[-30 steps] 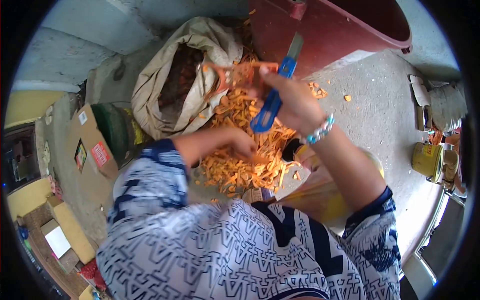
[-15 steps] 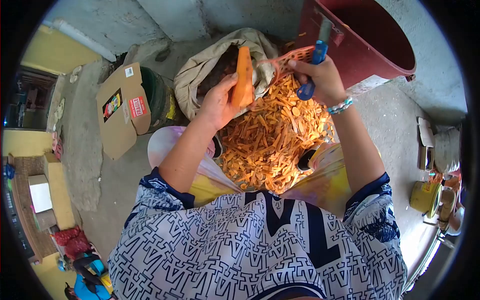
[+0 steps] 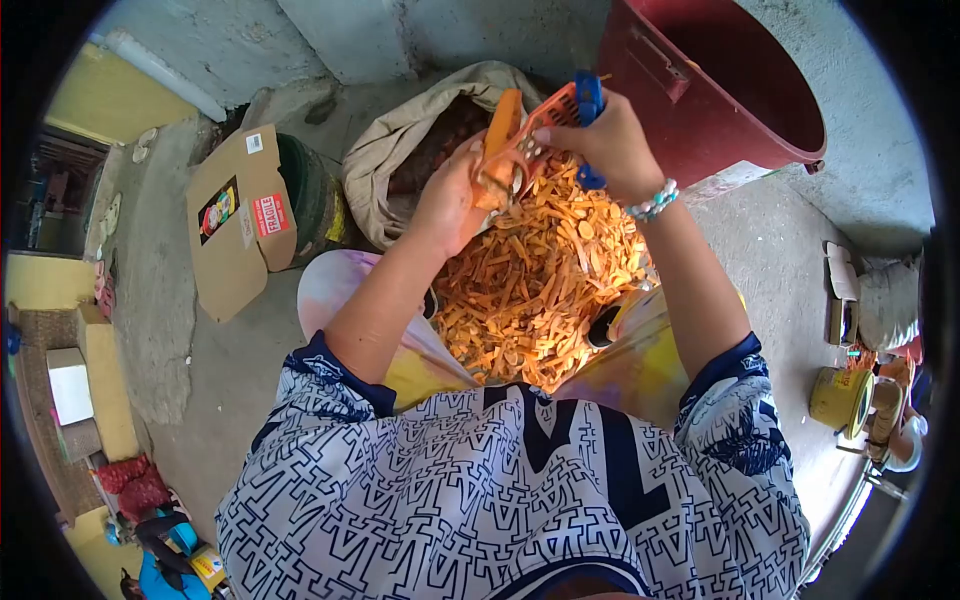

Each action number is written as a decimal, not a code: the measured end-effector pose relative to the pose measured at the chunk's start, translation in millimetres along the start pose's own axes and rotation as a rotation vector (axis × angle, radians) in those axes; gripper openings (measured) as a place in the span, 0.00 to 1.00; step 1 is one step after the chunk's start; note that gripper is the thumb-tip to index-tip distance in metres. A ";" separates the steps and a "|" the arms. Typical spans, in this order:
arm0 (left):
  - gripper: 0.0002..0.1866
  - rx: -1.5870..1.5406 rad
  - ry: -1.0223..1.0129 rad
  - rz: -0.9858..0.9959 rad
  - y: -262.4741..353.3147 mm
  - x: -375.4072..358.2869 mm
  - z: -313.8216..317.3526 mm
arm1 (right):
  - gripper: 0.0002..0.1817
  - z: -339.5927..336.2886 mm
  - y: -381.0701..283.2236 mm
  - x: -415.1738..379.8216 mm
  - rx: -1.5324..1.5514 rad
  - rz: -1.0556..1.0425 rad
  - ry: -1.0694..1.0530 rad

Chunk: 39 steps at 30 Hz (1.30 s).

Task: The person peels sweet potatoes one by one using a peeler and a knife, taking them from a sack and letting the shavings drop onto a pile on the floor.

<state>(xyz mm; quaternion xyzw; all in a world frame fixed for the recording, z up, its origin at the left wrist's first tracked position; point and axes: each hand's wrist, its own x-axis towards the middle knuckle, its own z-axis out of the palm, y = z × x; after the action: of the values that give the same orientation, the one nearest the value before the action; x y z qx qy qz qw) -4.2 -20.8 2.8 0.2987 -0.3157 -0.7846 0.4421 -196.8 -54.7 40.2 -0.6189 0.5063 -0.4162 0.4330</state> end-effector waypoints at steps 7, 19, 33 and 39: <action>0.21 0.108 -0.116 -0.082 -5.8 -18.8 -15.6 | 0.16 -72.6 30.9 45.2 -0.083 -0.074 0.606; 0.35 0.357 0.015 -0.038 -6.5 -4.6 -10.1 | 0.14 4.0 10.1 -4.1 -0.211 -0.174 0.146; 0.11 -0.214 0.295 0.095 7.0 5.5 -23.4 | 0.06 -1.2 4.5 -3.3 0.448 0.130 0.243; 0.12 -0.254 0.464 0.314 9.5 21.1 -14.0 | 0.05 53.7 14.3 -38.2 0.690 0.383 0.220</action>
<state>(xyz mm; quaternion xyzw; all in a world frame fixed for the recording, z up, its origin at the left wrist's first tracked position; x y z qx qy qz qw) 2.0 -46.6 -2.6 0.3598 -0.1480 -0.6506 0.6522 -154.8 -12.4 8.7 -0.2837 0.4864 -0.5370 0.6282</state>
